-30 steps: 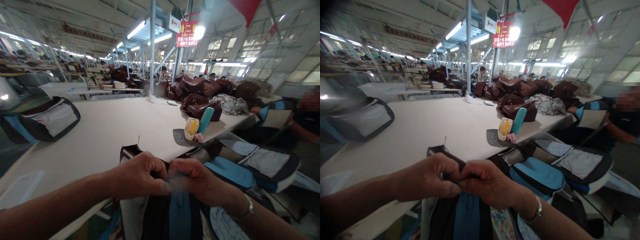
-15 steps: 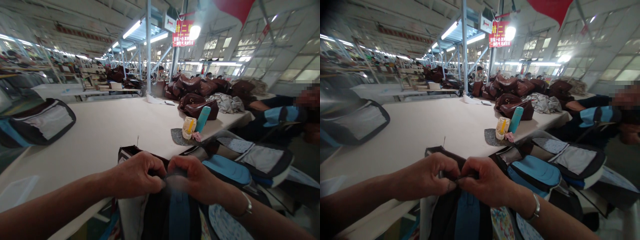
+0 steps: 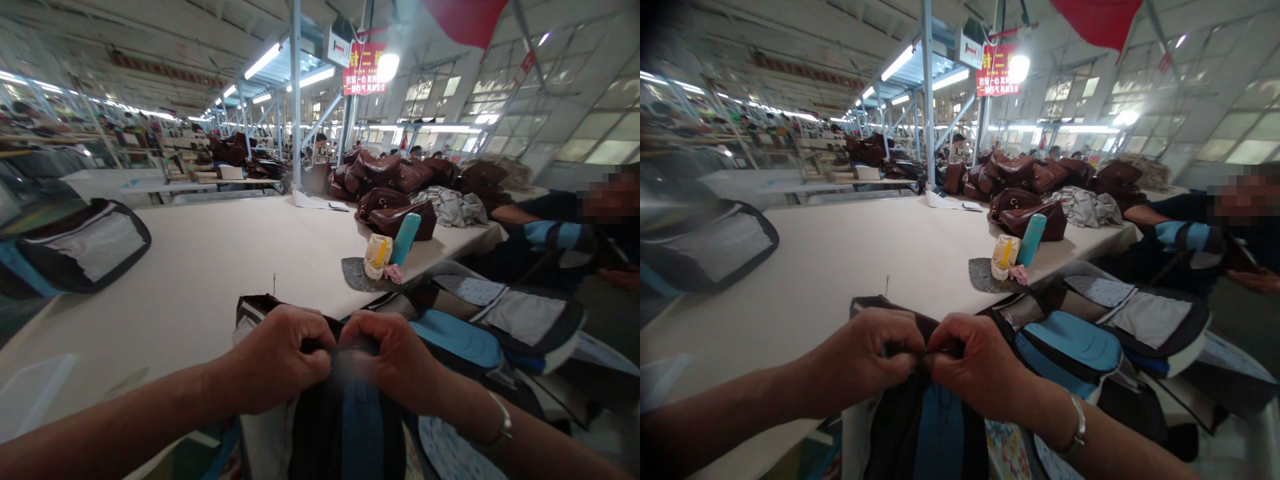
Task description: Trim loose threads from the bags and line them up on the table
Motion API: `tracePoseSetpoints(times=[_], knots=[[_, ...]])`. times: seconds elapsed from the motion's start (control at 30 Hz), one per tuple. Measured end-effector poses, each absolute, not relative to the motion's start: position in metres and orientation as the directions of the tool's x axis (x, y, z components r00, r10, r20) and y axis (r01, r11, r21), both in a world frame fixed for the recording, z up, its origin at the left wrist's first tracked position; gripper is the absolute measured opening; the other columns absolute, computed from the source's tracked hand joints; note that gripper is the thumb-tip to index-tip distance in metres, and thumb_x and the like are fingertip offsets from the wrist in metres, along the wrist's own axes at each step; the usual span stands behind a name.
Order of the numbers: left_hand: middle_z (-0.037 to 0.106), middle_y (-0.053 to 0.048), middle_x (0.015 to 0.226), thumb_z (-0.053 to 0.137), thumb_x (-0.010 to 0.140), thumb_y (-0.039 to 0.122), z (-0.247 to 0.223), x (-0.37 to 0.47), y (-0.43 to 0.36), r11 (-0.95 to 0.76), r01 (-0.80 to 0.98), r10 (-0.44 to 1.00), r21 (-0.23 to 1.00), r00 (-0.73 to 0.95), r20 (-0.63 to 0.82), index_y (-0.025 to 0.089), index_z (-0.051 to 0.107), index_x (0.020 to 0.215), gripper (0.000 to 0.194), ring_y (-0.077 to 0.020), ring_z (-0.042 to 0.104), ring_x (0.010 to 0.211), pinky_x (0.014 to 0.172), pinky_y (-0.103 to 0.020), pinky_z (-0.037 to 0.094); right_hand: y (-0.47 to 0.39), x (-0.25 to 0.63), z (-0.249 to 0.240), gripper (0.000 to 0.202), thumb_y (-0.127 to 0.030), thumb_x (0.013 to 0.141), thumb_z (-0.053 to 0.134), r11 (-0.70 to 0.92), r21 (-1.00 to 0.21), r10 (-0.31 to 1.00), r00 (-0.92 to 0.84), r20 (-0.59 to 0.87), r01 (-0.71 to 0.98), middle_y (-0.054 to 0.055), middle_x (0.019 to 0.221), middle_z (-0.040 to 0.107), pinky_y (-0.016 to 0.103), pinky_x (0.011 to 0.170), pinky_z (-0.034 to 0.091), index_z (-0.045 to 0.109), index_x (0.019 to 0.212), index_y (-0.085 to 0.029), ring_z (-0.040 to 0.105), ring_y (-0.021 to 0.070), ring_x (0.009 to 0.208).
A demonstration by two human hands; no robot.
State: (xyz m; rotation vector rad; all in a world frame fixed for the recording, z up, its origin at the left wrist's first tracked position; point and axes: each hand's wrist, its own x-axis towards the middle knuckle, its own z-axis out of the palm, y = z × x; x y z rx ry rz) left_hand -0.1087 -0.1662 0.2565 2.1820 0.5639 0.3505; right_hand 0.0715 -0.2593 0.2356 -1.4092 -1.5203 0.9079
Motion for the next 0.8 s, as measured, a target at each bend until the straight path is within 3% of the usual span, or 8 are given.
tracePoseSetpoints(times=[0.17, 0.3, 0.4, 0.5, 0.6, 0.7, 0.77, 0.8], knots=[[0.064, 0.000, 0.074, 0.053, 0.072, 0.005, 0.244, -0.114, -0.168, -0.658, 0.161, 0.449, 0.736, 0.868, 0.211, 0.014, 0.070, 0.076, 0.020, -0.0092, 0.057, 0.064, 0.057, -0.020, 0.039, -0.265, 0.073, 0.228, 0.007, -0.009, 0.076, 0.065, 0.318, -0.837, 0.941, -0.045, 0.334, 0.445, -0.002, 0.070, 0.056, 0.023, 0.058, 0.036, 0.068, 0.076, -0.016, 0.049, 0.0104, 0.064], [0.066, -0.005, 0.084, 0.053, 0.080, 0.006, 0.239, -0.122, -0.163, -0.744, 0.014, 0.286, 0.668, 0.910, 0.299, 0.012, 0.074, 0.093, 0.025, -0.0099, 0.060, 0.071, 0.063, -0.020, 0.042, -0.272, 0.082, 0.226, 0.015, -0.011, 0.088, 0.056, 0.573, -0.541, 0.800, -0.276, 0.533, 0.615, 0.000, 0.071, 0.051, 0.028, 0.066, 0.036, 0.069, 0.087, -0.017, 0.047, 0.0126, 0.067], [0.065, -0.005, 0.086, 0.055, 0.088, 0.014, 0.246, -0.125, -0.159, -0.734, 0.018, 0.240, 0.679, 0.942, 0.235, 0.012, 0.073, 0.095, 0.020, -0.0111, 0.059, 0.075, 0.068, -0.021, 0.043, -0.278, 0.091, 0.226, 0.020, -0.011, 0.092, 0.049, 0.632, -0.276, 0.726, -0.430, 0.536, 0.724, 0.001, 0.075, 0.048, 0.031, 0.066, 0.032, 0.067, 0.094, -0.020, 0.041, 0.0145, 0.068], [0.064, -0.004, 0.088, 0.055, 0.095, 0.031, 0.261, -0.121, -0.155, -0.601, 0.153, 0.260, 0.785, 0.966, 0.011, 0.013, 0.072, 0.093, 0.024, -0.0134, 0.059, 0.080, 0.072, -0.022, 0.043, -0.282, 0.094, 0.226, 0.018, -0.010, 0.090, 0.048, 0.633, -0.129, 0.708, -0.504, 0.495, 0.763, 0.002, 0.078, 0.047, 0.032, 0.064, 0.028, 0.063, 0.090, -0.019, 0.038, 0.0156, 0.069], [0.060, -0.002, 0.088, 0.046, 0.100, 0.045, 0.271, -0.114, -0.154, -0.498, 0.254, 0.229, 0.829, 0.961, -0.157, 0.014, 0.069, 0.087, 0.041, -0.0133, 0.054, 0.079, 0.069, -0.023, 0.041, -0.284, 0.091, 0.227, 0.017, -0.010, 0.089, 0.047, 0.637, -0.069, 0.691, -0.528, 0.494, 0.768, 0.002, 0.078, 0.046, 0.032, 0.064, 0.027, 0.061, 0.090, -0.020, 0.037, 0.0161, 0.069], [0.051, 0.001, 0.080, 0.054, 0.096, 0.047, 0.274, -0.107, -0.156, -0.520, 0.227, 0.143, 0.823, 0.973, -0.178, 0.012, 0.063, 0.073, 0.043, -0.0104, 0.048, 0.071, 0.064, -0.022, 0.038, -0.289, 0.089, 0.228, 0.018, -0.012, 0.090, 0.046, 0.652, -0.037, 0.660, -0.543, 0.520, 0.757, 0.001, 0.076, 0.044, 0.034, 0.064, 0.027, 0.061, 0.095, -0.021, 0.035, 0.0163, 0.067], [0.050, 0.002, 0.077, 0.057, 0.095, 0.043, 0.275, -0.105, -0.160, -0.537, 0.193, 0.104, 0.821, 0.981, -0.162, 0.013, 0.064, 0.074, 0.038, -0.0097, 0.047, 0.070, 0.064, -0.022, 0.038, -0.295, 0.091, 0.230, 0.017, -0.015, 0.093, 0.045, 0.683, -0.145, 0.662, -0.521, 0.539, 0.716, 0.002, 0.078, 0.049, 0.034, 0.067, 0.031, 0.060, 0.100, -0.020, 0.040, 0.0163, 0.070], [0.051, 0.002, 0.078, 0.057, 0.095, 0.040, 0.276, -0.105, -0.162, -0.548, 0.173, 0.096, 0.818, 0.985, -0.144, 0.013, 0.065, 0.075, 0.035, -0.0098, 0.048, 0.070, 0.065, -0.021, 0.038, -0.298, 0.093, 0.232, 0.018, -0.017, 0.095, 0.045, 0.675, -0.271, 0.697, -0.473, 0.539, 0.686, 0.003, 0.083, 0.053, 0.034, 0.069, 0.034, 0.059, 0.105, -0.020, 0.045, 0.0163, 0.073]])
